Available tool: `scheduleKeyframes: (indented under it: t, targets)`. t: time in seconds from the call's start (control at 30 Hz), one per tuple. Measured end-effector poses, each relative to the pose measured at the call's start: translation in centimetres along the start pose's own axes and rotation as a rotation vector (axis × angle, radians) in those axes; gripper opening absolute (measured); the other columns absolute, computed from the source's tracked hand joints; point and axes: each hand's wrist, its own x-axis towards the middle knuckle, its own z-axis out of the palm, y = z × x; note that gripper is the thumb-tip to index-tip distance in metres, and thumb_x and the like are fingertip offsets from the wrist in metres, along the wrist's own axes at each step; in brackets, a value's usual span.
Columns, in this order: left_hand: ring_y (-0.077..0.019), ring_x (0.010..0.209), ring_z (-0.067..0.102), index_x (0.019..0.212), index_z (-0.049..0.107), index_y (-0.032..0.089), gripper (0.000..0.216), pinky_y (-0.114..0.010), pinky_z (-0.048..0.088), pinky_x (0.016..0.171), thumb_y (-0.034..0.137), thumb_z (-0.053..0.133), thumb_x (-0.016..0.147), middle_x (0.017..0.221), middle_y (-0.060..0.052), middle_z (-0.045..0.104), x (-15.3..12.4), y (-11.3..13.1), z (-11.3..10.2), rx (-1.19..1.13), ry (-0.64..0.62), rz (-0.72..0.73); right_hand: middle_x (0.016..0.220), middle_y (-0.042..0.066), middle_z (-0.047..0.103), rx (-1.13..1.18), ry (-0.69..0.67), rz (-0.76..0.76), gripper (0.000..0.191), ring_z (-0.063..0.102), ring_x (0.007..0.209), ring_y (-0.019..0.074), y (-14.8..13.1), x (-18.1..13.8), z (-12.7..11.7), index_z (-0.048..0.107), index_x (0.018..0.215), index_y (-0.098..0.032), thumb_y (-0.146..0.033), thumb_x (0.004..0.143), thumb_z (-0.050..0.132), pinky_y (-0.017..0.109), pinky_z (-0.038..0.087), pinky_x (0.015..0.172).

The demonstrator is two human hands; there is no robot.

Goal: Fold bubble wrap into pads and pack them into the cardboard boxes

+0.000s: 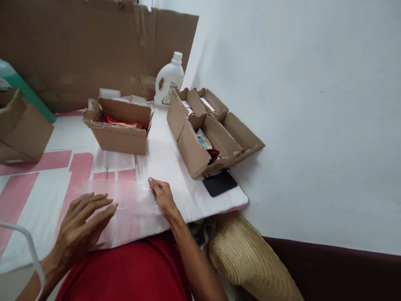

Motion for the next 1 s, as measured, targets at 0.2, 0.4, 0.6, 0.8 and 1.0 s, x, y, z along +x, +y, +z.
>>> scheduleKeyframes:
  t: [0.2,0.4,0.6,0.8,1.0]
  targets:
    - [-0.0192,0.087,0.067,0.108,0.066,0.019,0.025,-0.035,0.051,0.079,0.006,0.051,0.093,0.09,-0.005,0.073,-2.8,2.8,2.3,-0.03,-0.196,-0.022,0.054,-0.006,0.04,-0.331,-0.117,-0.191,0.053,0.035,0.053,0.0099,-1.0,4.1,-1.3,0.053,0.059,-0.02,-0.062,0.09,0.056,0.025,0.026,0.054]
    - [-0.0188,0.09,0.071,0.119,0.065,0.025,0.027,-0.03,0.06,0.076,0.035,0.062,0.094,0.106,-0.007,0.073,-3.0,4.3,3.0,-0.322,-0.362,-0.268,0.082,0.003,0.06,-0.567,0.042,-0.401,0.031,0.053,0.077,0.0179,-3.0,4.8,-2.3,0.065,0.078,-0.019,-0.048,0.089,0.065,0.031,0.042,0.078]
    - [-0.0233,0.114,0.068,0.132,0.061,0.026,0.037,-0.038,0.057,0.097,0.035,0.053,0.097,0.126,-0.01,0.069,-2.6,0.2,2.5,-0.217,-0.212,-0.427,0.12,0.016,0.064,-0.81,0.101,-0.648,0.038,0.058,0.116,0.0296,-2.9,-0.9,3.3,0.062,0.126,-0.016,-0.042,0.101,0.05,0.044,0.045,0.104]
    - [-0.0353,0.151,0.032,0.153,0.041,0.017,0.066,-0.056,0.03,0.12,0.033,0.048,0.09,0.156,-0.018,0.046,-7.7,-4.9,8.5,0.174,-0.242,-0.367,0.166,0.018,0.028,-0.998,-0.358,-0.694,0.089,0.024,0.154,0.0315,2.3,-3.5,11.7,0.017,0.161,-0.013,-0.062,0.096,0.053,0.053,0.023,0.124]
    - [-0.0369,0.153,0.027,0.16,0.023,0.012,0.081,-0.058,0.024,0.121,0.047,0.047,0.092,0.161,-0.022,0.035,-7.1,-4.1,8.4,0.242,-0.282,-0.36,0.166,0.02,0.024,-1.224,-0.248,-0.565,0.089,0.016,0.156,0.0333,4.3,-0.1,5.2,0.025,0.16,-0.008,-0.065,0.097,0.049,0.056,0.014,0.126]
